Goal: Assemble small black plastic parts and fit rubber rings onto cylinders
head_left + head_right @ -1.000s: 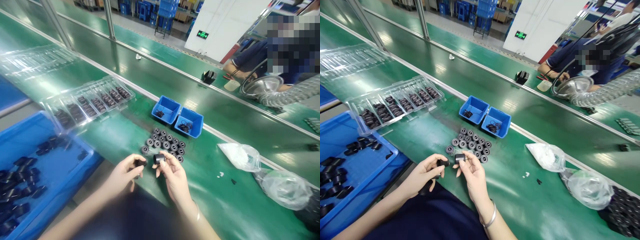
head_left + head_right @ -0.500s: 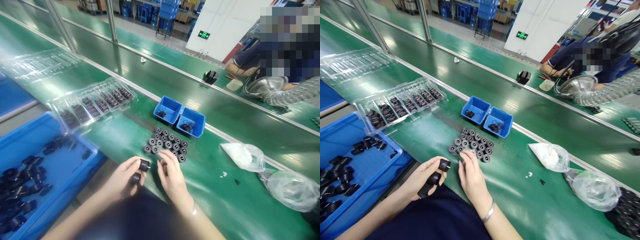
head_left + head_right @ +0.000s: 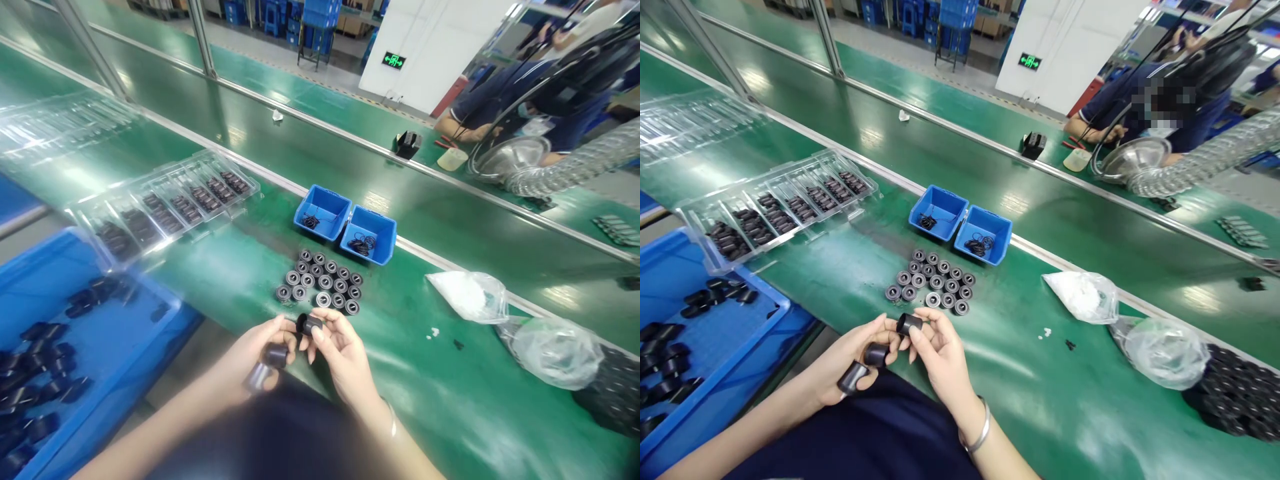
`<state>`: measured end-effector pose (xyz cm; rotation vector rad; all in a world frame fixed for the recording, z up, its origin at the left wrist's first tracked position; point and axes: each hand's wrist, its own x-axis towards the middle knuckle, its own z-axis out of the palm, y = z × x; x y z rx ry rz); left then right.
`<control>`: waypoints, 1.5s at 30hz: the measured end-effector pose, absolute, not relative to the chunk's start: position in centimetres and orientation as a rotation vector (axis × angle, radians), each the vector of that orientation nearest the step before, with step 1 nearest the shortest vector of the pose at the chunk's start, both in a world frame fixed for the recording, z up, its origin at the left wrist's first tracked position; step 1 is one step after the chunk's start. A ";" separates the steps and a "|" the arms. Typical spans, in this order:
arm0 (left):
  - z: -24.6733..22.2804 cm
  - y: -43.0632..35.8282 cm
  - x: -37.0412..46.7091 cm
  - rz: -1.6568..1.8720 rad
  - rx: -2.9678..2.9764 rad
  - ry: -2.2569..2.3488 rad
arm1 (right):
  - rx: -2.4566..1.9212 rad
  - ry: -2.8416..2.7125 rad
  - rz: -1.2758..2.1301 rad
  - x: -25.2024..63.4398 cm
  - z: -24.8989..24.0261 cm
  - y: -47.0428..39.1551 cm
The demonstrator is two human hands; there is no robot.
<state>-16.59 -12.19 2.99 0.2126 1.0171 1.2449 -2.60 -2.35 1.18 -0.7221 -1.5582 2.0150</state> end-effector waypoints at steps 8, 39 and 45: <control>3.0 -12.7 -16.8 1.230 0.080 1.038 | -0.704 -2.353 1.077 -1.0 0.0 -0.9; 1.7 -10.0 -14.2 0.925 0.266 0.697 | -0.488 -1.805 2.110 1.5 2.4 -0.3; 1.1 -9.6 -13.3 0.854 0.257 0.721 | -0.487 -1.649 2.176 1.7 1.4 -0.3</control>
